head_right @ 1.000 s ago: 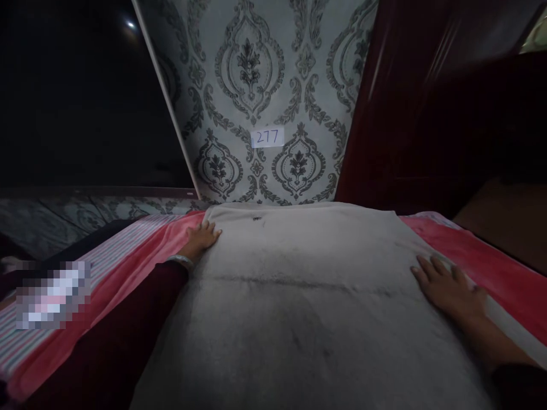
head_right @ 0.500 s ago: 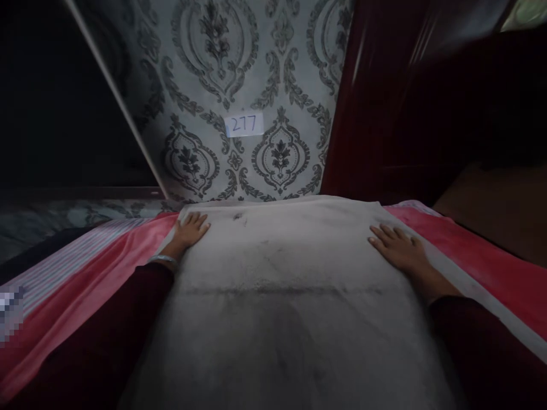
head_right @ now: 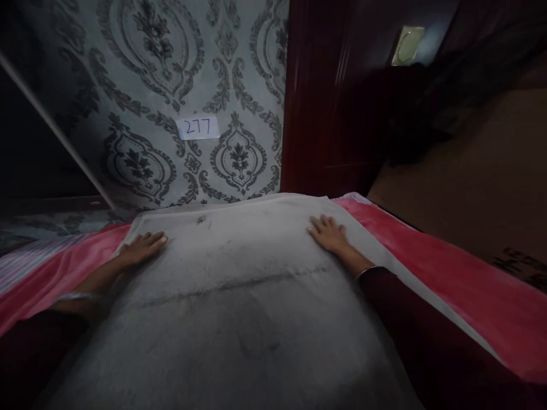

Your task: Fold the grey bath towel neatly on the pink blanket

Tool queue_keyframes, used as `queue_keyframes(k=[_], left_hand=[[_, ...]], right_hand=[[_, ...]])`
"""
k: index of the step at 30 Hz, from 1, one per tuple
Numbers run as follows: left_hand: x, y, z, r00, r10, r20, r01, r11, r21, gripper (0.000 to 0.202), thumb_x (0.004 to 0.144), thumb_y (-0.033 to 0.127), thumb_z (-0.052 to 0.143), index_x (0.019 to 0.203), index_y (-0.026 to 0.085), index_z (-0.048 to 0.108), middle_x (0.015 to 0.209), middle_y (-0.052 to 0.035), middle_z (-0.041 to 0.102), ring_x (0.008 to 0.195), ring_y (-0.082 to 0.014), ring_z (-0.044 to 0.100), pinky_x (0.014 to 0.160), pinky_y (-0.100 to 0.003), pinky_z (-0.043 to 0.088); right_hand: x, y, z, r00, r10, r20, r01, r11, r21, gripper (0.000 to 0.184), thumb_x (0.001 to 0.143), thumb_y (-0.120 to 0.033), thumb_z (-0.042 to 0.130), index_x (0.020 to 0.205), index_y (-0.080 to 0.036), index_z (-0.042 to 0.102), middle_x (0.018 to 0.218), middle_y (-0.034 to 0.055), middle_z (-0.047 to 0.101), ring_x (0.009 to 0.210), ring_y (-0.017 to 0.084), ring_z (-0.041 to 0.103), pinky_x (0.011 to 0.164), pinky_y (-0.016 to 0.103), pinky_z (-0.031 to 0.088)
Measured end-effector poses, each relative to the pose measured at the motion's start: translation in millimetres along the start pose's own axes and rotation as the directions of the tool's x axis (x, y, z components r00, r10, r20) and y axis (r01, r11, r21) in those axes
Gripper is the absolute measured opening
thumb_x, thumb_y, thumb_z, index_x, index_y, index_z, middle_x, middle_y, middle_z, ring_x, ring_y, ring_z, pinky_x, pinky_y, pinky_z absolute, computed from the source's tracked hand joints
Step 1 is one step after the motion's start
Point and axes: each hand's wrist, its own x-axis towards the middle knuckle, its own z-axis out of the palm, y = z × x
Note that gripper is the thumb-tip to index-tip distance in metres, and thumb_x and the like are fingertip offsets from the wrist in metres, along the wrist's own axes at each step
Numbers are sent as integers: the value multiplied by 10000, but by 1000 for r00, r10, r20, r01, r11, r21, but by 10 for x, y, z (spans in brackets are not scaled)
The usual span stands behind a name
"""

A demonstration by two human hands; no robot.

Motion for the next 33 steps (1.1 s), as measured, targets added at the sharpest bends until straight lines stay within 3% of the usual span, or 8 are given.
queue_keyframes(k=[4,15,18,20,23,26,29,33], left_hand=[[-649,21,134,984,169,63,-173,983,63,702,983,570,250,1618,274,297,1709,-70,223,1576,-330,152,1227,-573,205],[-1569,-583,-132,994,22,103,-17,999,-51,639,1061,418,152,1599,97,280,1699,-183,194,1567,-331,181,1226,-616,166],[-1778,-358,-177,996,-23,85,27,999,-42,703,1050,509,151,1567,83,364,1683,-202,236,1549,-424,172,1191,-668,201],[-1999,22,-133,999,-14,33,14,1000,15,710,1026,563,251,1539,109,436,1680,-197,252,1545,-460,148,1183,-689,197],[-2448,696,60,912,411,-11,-410,912,21,644,1008,552,356,1590,278,364,1709,-73,229,1571,-360,152,1224,-606,195],[-2822,1026,263,864,503,10,-503,864,13,643,1013,548,338,1604,296,332,1703,-61,242,1574,-342,158,1233,-607,173],[-2972,806,305,920,390,19,-391,919,43,660,1017,548,307,1611,259,321,1697,-81,253,1574,-332,168,1239,-584,180],[-3032,146,222,983,180,-36,-176,981,78,686,1006,553,305,1602,217,345,1679,-124,291,1553,-372,221,1213,-617,214]], right_hand=[[-224,-265,124,944,-331,-15,330,944,-23,604,1041,-554,227,1600,-353,337,1693,6,252,1551,322,210,1205,621,230],[-952,877,-17,995,97,22,-98,994,48,663,1053,-530,225,1626,-205,304,1697,130,202,1537,393,205,1161,676,254],[-1345,464,-50,997,49,59,-52,997,56,674,1050,-575,211,1614,-229,339,1680,136,260,1517,426,242,1124,718,275],[-1662,-91,-3,986,-165,13,164,986,34,636,1049,-573,240,1607,-288,350,1682,84,275,1529,393,236,1155,687,264],[-2139,-955,158,868,-495,22,494,868,44,609,1049,-564,284,1613,-339,321,1692,41,249,1548,344,211,1192,637,245],[-2412,-1313,283,844,-536,27,535,844,34,618,1045,-567,300,1621,-343,299,1697,25,227,1561,333,173,1218,627,192],[-2432,-965,272,901,-432,32,432,902,4,608,1049,-542,297,1612,-317,332,1687,25,257,1556,307,203,1234,567,206],[-2441,39,197,993,-113,-28,111,992,-62,590,1054,-476,273,1584,-250,400,1665,64,321,1530,310,273,1216,557,252]])
